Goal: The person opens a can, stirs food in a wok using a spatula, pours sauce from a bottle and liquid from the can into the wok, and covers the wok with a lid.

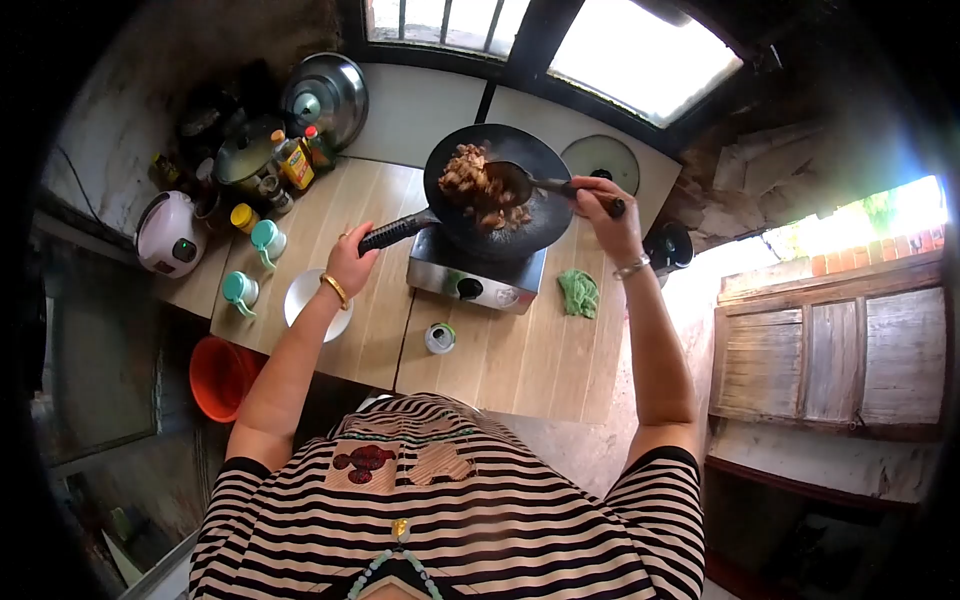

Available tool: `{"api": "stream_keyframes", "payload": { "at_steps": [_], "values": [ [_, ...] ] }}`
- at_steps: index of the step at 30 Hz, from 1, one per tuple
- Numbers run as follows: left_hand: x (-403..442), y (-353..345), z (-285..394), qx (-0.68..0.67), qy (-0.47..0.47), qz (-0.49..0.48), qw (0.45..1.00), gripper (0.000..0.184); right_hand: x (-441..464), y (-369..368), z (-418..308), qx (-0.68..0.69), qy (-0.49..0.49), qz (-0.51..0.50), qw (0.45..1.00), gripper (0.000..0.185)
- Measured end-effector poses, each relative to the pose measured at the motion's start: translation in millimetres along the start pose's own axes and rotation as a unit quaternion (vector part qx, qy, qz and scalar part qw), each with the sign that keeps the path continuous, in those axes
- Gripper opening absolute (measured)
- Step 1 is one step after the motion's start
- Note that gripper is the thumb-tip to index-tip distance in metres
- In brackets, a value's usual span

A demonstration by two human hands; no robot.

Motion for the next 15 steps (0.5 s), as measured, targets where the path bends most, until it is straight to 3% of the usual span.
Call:
{"api": "stream_keyframes", "payload": {
  "at_steps": [3, 7, 10, 13, 15],
  "values": [
    [-0.9, -1.4, -0.7, -0.004, -0.008, 0.01, 1.0, 0.043, 25.3, 37.2, 17.3, -0.078, 0.014, 0.04, 0.996, 0.02],
    [-2.2, -0.4, 0.2, -0.013, -0.01, 0.024, 1.0, 0.044, 91.0, 81.2, 75.3, 0.028, -0.077, 0.111, 0.99, 0.021],
    [-2.5, -1.1, -0.6, -0.006, -0.006, 0.024, 1.0, 0.044, 127.6, 59.3, 88.5, 0.155, -0.14, 0.029, 0.978, 0.022],
    [-1.6, -1.8, -1.0, -0.002, -0.001, 0.022, 1.0, 0.044, 142.2, 17.5, 70.0, 0.127, -0.139, -0.091, 0.978, 0.022],
    [-1.7, -0.7, 1.9, -0.002, 0.001, 0.019, 1.0, 0.044, 135.3, -18.0, 36.1, 0.022, -0.038, -0.191, 0.981, 0.022]
  ]
}}
Point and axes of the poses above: each hand's wrist, its own x-axis towards the middle knuckle, its own y-axis out of the back of the hand, z = x × y, the point moved 8 cm from there along x, towards the middle knuckle, and after that the axes turned 8 degrees about -y, right-handed, at the moved point
